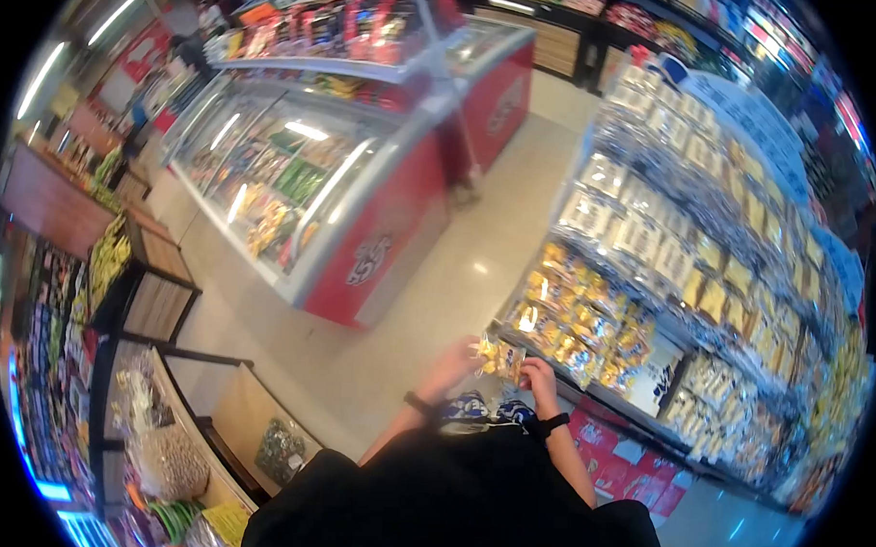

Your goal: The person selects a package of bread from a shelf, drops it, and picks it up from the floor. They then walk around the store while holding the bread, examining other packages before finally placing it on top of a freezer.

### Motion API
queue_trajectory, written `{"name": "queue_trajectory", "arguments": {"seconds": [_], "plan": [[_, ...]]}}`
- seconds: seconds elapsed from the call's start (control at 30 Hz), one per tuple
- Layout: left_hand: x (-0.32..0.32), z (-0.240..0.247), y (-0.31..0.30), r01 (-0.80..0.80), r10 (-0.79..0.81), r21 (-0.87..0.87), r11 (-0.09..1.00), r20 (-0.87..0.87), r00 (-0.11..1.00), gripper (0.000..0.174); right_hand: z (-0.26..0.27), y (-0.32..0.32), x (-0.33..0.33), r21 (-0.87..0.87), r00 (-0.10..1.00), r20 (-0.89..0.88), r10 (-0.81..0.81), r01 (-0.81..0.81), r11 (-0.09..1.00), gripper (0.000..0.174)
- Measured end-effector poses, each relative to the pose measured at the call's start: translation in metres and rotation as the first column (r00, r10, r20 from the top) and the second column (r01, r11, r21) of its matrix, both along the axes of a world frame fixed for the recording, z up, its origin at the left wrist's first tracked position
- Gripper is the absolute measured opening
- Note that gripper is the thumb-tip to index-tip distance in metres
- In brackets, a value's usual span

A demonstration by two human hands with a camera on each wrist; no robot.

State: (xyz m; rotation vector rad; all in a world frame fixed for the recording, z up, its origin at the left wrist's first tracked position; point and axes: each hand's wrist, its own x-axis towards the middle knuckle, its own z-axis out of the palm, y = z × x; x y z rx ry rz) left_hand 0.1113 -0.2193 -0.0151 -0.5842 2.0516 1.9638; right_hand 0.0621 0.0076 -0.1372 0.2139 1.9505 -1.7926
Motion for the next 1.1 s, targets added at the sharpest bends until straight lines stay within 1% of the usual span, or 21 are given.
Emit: {"name": "queue_trajectory", "arguments": {"seconds": [0.07,0.1,0.2,0.23,0.27,0.3,0.33,0.37,0.4,0.43,0.57,0.67,0.7,0.77,0.8,0.83,0.87,0.9,1.0,1.03,1.1], "plan": [[0.024,-0.019,-0.027,-0.04,0.04,0.012,0.999,-0.008,0.999,0.04,0.009,-0.026,0.01,-0.055,0.991,0.111,0.069,-0.064,0.996,0.018],[0.037,-0.021,-0.04,-0.085,0.087,0.091,0.992,-0.025,0.996,0.039,0.008,-0.04,0.017,-0.008,0.99,0.083,0.113,-0.113,0.994,0.015],[0.08,-0.017,-0.078,-0.214,0.227,0.169,0.962,-0.058,0.972,0.04,-0.04,-0.083,0.034,0.053,0.951,0.029,0.307,-0.308,0.95,0.013],[0.093,-0.014,-0.093,-0.259,0.265,0.172,0.95,-0.013,0.964,0.041,0.007,-0.108,0.048,-0.069,0.955,0.073,0.287,-0.283,0.957,0.011],[0.108,-0.008,-0.107,-0.304,0.303,0.176,0.936,0.033,0.952,0.042,0.014,-0.127,0.055,0.041,0.905,0.0,0.426,-0.426,0.904,0.009],[0.123,-0.006,-0.122,-0.348,0.339,0.18,0.92,0.08,0.937,0.043,0.001,-0.145,0.062,0.071,0.875,0.009,0.485,-0.484,0.872,0.008],[0.139,-0.017,-0.139,-0.374,0.368,0.188,0.908,0.065,0.927,0.044,0.003,-0.167,0.07,0.1,0.84,0.02,0.543,-0.542,0.834,0.008],[0.155,-0.028,-0.156,-0.402,0.4,0.196,0.894,0.05,0.915,0.045,0.005,-0.183,0.078,0.038,0.842,0.075,0.535,-0.538,0.842,0.007],[0.171,-0.039,-0.172,-0.435,0.437,0.202,0.877,0.036,0.899,0.046,0.027,-0.207,0.09,-0.023,0.836,0.132,0.532,-0.534,0.845,0.007],[0.188,-0.032,-0.186,-0.476,0.486,0.247,0.844,0.02,0.874,0.043,0.024,-0.229,0.102,-0.066,0.854,0.179,0.489,-0.486,0.872,0.007],[0.259,-0.055,-0.236,-0.598,0.622,0.22,0.771,-0.061,0.78,0.036,0.035,-0.3,0.139,-0.112,0.757,0.164,0.633,-0.623,0.774,0.005],[0.305,-0.067,-0.26,-0.754,0.769,0.163,0.636,-0.055,0.637,0.035,0.044,-0.347,0.156,-0.073,0.624,0.139,0.769,-0.768,0.637,0.005],[0.313,-0.046,-0.264,-0.789,0.806,0.197,0.581,-0.004,0.592,0.035,0.039,-0.359,0.162,-0.028,0.567,0.107,0.816,-0.819,0.573,0.006],[0.331,-0.037,-0.28,-0.807,0.818,0.167,0.567,0.007,0.576,0.035,0.007,-0.378,0.163,0.079,0.383,-0.13,0.915,-0.915,0.395,0.007],[0.347,-0.036,-0.283,-0.816,0.822,0.142,0.561,0.022,0.569,0.035,0.007,-0.387,0.17,0.088,0.354,-0.112,0.928,-0.927,0.364,0.007],[0.362,-0.073,-0.283,-0.864,0.881,0.171,0.473,-0.059,0.47,0.034,0.009,-0.397,0.177,0.097,0.324,-0.094,0.941,-0.938,0.333,0.008],[0.371,-0.069,-0.287,-0.874,0.892,0.185,0.449,-0.048,0.449,0.034,0.022,-0.414,0.179,0.069,0.362,0.037,0.932,-0.931,0.359,0.008],[0.371,-0.058,-0.294,-0.88,0.901,0.203,0.43,-0.045,0.431,0.034,0.017,-0.428,0.183,0.131,0.301,0.025,0.953,-0.947,0.295,0.009],[0.375,-0.064,-0.326,-0.909,0.922,0.183,0.375,0.028,0.386,0.034,0.005,-0.467,0.187,0.043,0.256,0.082,0.963,-0.966,0.253,0.01],[0.376,-0.059,-0.338,-0.912,0.924,0.193,0.362,0.054,0.379,0.034,0.001,-0.483,0.187,0.085,0.233,0.115,0.966,-0.971,0.224,0.012],[0.377,-0.054,-0.361,-0.923,0.932,0.179,0.34,0.068,0.356,0.033,-0.026,-0.526,0.183,0.127,0.152,0.041,0.988,-0.981,0.146,0.013]]}}
